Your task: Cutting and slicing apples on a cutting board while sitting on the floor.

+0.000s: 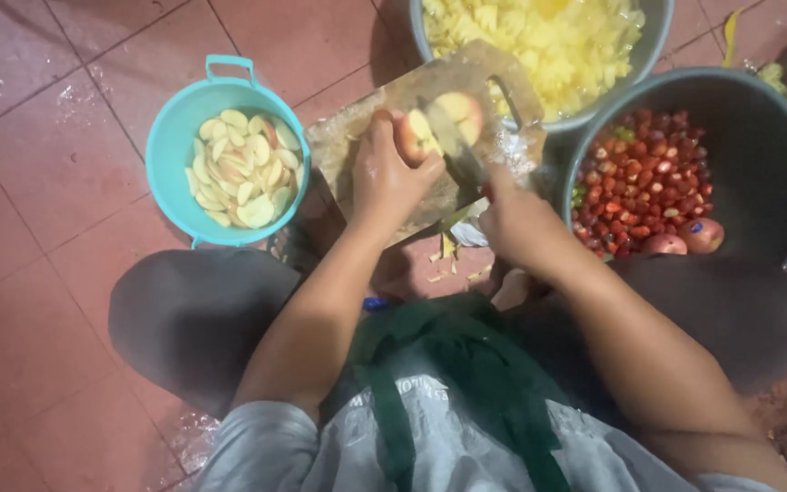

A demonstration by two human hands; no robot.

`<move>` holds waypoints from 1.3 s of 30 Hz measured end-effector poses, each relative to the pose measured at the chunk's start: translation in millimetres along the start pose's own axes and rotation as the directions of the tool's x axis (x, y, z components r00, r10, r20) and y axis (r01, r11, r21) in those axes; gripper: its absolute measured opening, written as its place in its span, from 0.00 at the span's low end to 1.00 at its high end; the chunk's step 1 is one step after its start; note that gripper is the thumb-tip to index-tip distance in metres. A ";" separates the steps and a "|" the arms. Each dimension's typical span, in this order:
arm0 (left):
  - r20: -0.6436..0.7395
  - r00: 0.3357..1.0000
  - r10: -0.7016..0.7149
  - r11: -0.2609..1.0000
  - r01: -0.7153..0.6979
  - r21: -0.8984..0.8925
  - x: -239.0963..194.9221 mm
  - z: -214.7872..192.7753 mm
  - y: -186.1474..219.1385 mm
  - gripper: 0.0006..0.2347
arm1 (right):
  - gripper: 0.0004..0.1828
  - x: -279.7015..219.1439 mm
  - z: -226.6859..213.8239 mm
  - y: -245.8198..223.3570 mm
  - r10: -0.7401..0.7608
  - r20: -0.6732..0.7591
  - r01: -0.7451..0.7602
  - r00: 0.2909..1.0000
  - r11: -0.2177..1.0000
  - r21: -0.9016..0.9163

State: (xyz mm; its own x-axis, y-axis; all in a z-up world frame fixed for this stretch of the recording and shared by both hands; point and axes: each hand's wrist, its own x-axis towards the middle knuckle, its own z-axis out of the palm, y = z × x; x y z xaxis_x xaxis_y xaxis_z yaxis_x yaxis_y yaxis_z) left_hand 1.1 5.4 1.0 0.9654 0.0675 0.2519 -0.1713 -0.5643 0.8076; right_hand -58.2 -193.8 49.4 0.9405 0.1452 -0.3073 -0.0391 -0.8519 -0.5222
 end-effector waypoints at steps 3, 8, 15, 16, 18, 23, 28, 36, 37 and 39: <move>0.071 0.986 -0.148 0.989 0.149 -0.016 -0.4 -11.4 -2.5 0.22 | 0.19 -1.5 -16.2 -5.5 0.052 0.031 -0.054 0.998 0.995 0.078; 0.029 0.993 0.110 0.986 -0.113 0.122 1.8 -22.0 4.7 0.27 | 0.14 0.4 -16.0 -4.4 0.012 -0.052 -0.006 0.999 0.994 0.105; 0.078 0.997 0.016 0.999 -0.018 0.027 -0.7 1.2 -13.8 0.24 | 0.14 9.5 -16.0 -22.2 -0.046 -0.126 0.046 0.991 0.999 -0.003; 0.087 0.996 -0.031 0.998 0.036 -0.059 1.3 -2.7 -6.6 0.24 | 0.14 11.6 -17.1 -25.5 -0.055 -0.170 0.060 0.984 0.998 0.026; 0.098 0.992 -0.079 0.986 0.092 -0.141 1.9 -7.8 -0.9 0.23 | 0.13 14.6 -17.5 -28.0 -0.067 -0.211 0.080 0.975 0.995 0.054; 0.006 0.987 0.162 0.987 -0.162 -0.005 -10.3 -7.5 -8.8 0.18 | 0.13 9.8 -20.3 -36.8 -0.041 -0.176 0.037 0.984 0.999 -0.023; -0.002 0.972 0.234 0.969 -0.233 0.084 -22.5 -4.7 -5.7 0.17 | 0.15 -6.2 -14.1 -49.1 -0.072 -0.189 0.043 0.979 0.987 -0.158; 0.101 0.940 0.325 0.917 -0.340 0.211 -22.8 12.0 -14.8 0.14 | 0.14 -12.7 -4.9 -39.5 -0.086 -0.187 0.032 0.979 0.961 -0.276; 0.120 0.939 0.323 0.911 -0.343 0.230 -22.9 12.2 -14.5 0.13 | 0.14 -11.9 -3.6 -39.3 -0.064 -0.173 0.011 0.983 0.956 -0.292; 0.141 0.937 0.318 0.906 -0.345 0.246 -22.5 11.7 -13.1 0.11 | 0.14 -10.3 -2.3 -39.8 -0.039 -0.158 -0.012 0.987 0.951 -0.309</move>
State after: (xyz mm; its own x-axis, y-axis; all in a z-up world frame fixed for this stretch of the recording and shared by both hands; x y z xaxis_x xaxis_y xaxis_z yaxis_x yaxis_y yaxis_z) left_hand -16.0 1.6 -21.5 0.8784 -0.2327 0.4176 -0.4394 -0.7369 0.5137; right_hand -65.5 -162.5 75.2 0.9828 0.0971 -0.1573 0.0561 -0.9674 -0.2468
